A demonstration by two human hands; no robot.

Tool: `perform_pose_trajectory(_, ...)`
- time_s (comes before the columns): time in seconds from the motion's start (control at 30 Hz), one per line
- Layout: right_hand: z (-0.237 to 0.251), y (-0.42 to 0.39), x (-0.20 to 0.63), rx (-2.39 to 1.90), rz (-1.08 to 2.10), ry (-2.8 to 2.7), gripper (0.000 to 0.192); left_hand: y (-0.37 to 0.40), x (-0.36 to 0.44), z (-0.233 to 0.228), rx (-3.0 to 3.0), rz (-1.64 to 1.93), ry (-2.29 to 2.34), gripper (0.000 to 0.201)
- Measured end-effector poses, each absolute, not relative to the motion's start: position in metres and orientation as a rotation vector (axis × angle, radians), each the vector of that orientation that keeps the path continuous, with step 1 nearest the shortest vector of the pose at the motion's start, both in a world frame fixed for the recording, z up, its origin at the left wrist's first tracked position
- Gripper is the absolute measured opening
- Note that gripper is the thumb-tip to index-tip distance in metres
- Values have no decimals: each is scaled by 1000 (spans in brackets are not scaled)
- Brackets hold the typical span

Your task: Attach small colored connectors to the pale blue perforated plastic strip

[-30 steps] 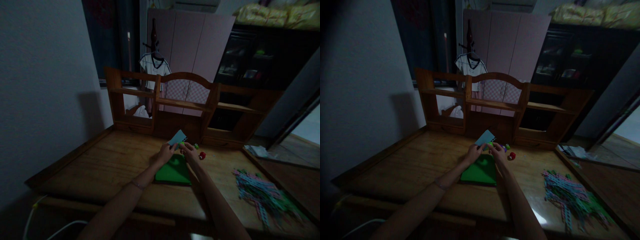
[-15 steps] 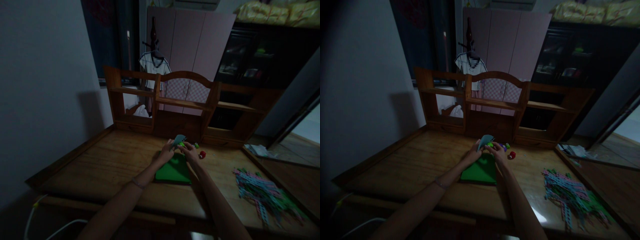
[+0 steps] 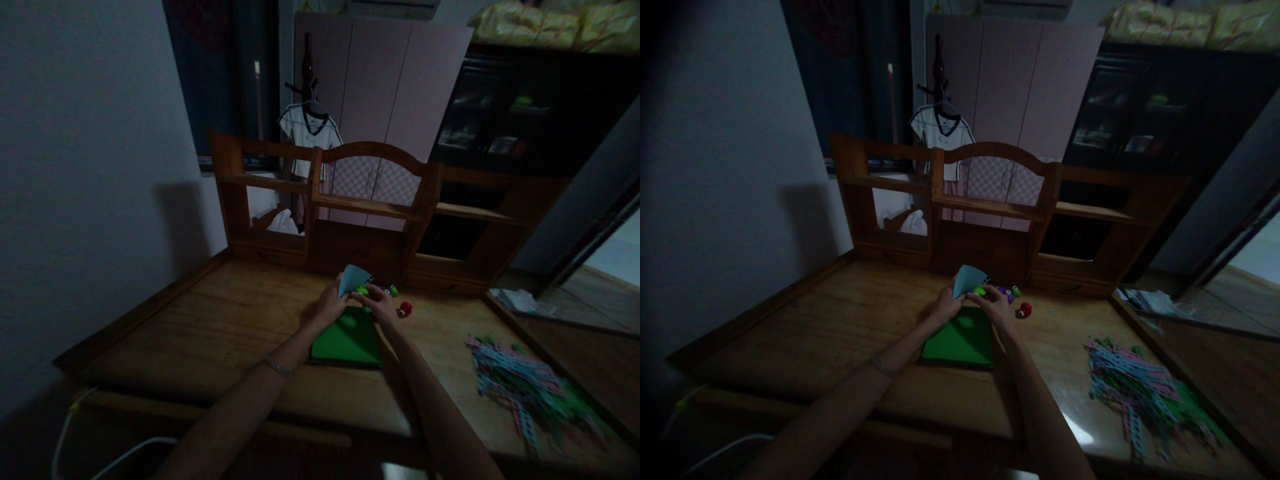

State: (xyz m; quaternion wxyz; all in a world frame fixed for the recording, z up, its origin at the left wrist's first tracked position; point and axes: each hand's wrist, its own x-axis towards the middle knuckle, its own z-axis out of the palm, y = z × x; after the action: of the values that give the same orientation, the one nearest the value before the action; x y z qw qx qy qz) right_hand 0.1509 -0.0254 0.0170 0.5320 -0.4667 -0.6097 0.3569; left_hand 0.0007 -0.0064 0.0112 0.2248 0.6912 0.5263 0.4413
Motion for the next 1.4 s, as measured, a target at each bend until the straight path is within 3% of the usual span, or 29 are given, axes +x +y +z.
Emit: perform_pose_trajectory(1.4, 10, -24, 148, -1124, 799, -1517, 46, -1, -6, 6, 2194, 1071, 1440, 56)
